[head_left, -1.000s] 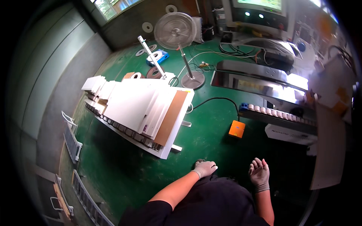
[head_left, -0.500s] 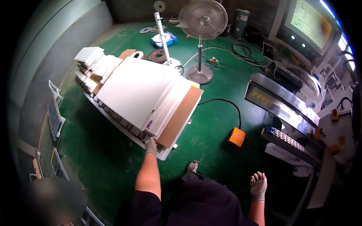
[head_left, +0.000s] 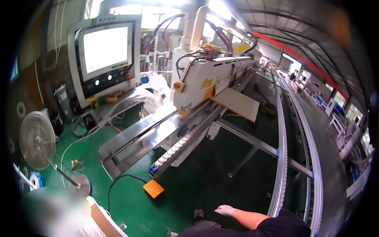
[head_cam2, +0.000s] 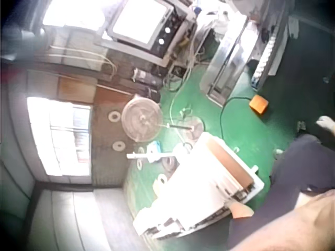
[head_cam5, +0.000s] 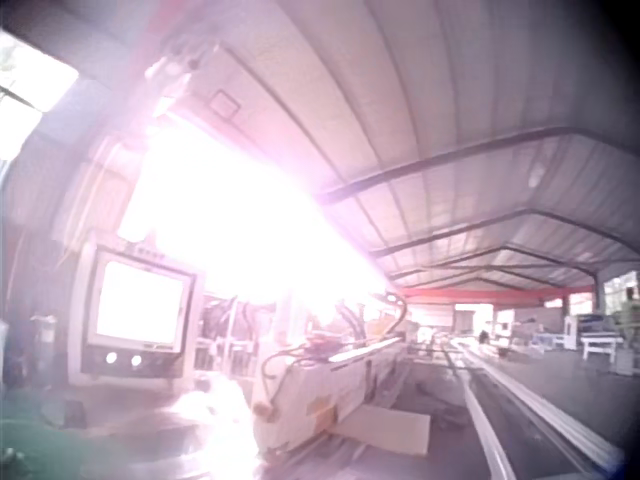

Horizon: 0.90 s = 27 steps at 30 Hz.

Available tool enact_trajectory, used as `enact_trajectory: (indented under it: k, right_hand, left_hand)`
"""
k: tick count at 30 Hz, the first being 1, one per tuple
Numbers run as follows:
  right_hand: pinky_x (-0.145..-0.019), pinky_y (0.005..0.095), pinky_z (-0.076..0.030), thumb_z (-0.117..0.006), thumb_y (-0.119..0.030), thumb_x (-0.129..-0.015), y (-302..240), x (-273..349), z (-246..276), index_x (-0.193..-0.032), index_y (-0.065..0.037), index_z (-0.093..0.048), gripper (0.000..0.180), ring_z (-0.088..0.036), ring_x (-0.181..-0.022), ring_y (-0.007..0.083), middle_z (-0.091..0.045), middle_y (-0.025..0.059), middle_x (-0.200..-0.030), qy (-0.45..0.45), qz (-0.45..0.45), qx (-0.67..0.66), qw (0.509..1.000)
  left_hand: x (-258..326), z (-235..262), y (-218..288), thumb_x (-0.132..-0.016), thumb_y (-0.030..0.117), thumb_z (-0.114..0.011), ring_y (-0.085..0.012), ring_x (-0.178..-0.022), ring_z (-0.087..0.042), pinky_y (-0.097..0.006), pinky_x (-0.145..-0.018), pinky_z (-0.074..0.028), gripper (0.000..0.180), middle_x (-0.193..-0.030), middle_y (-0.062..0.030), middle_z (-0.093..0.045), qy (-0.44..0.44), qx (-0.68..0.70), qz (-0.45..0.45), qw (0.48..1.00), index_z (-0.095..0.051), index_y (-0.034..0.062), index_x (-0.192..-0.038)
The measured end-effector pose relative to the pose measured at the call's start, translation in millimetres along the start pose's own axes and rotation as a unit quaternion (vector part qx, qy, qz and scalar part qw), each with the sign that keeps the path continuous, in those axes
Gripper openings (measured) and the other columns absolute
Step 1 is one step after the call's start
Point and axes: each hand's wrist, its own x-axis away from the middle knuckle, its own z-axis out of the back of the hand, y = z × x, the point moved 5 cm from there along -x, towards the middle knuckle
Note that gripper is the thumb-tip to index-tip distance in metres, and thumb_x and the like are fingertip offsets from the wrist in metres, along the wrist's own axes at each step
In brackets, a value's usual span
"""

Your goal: The person repeatedly picks up large flat panels from a stack and places them onto a machine's conveyor or feed table. The person handles each panel one at a time, moving between the stack and the machine throughout the clip.

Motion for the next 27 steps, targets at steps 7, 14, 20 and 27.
enact_trajectory:
  k: [7,14,20,27]
  right_hand:
    - [-0.097,0.0473,-0.056,-0.039,-0.040,-0.111,34,7,-65,-0.103,-0.004,-0.077,0.053,-0.071,-0.111,0.0373,-0.076,0.0181,-0.113,-0.004,0.010,0.089,0.996]
    - [-0.073,0.0484,-0.055,-0.056,-0.039,-0.094,-51,-36,-60,-0.080,-0.007,-0.074,0.040,-0.072,-0.079,0.0348,-0.073,0.0192,-0.081,0.036,-0.013,0.006,0.999]
    - [-0.086,0.0392,-0.057,-0.065,-0.030,-0.097,-102,-42,-3,-0.109,-0.004,-0.075,0.030,-0.073,-0.094,0.0268,-0.076,0.0140,-0.100,0.125,-0.050,-0.125,0.983]
    - [-0.084,0.0384,-0.058,-0.068,-0.014,-0.095,-291,-140,175,-0.102,-0.003,-0.075,0.015,-0.074,-0.092,0.0326,-0.075,0.0157,-0.098,0.310,0.233,-0.155,0.909]
  left_hand:
    - [17,-23,23,-0.099,0.037,-0.053,-0.0328,-0.098,-0.065,-0.047,-0.078,-0.052,0.045,-0.119,-0.0145,-0.069,0.013,-0.022,0.034,0.999,-0.064,0.0060,-0.129]
    - [-13,131,-66,-0.098,0.035,-0.053,-0.0345,-0.104,-0.065,-0.048,-0.081,-0.052,0.046,-0.123,-0.0144,-0.068,0.133,0.088,0.103,0.982,-0.063,0.0068,-0.133]
    - [-46,195,-97,-0.101,0.049,-0.040,-0.0381,-0.125,-0.056,-0.051,-0.097,-0.044,0.064,-0.142,-0.0153,-0.057,0.198,0.032,0.117,0.973,-0.045,0.0078,-0.150]
    - [2,204,-75,-0.100,0.055,-0.041,-0.0393,-0.144,-0.044,-0.051,-0.115,-0.037,0.078,-0.159,-0.0156,-0.046,0.188,-0.057,0.136,0.971,-0.035,0.0061,-0.160]
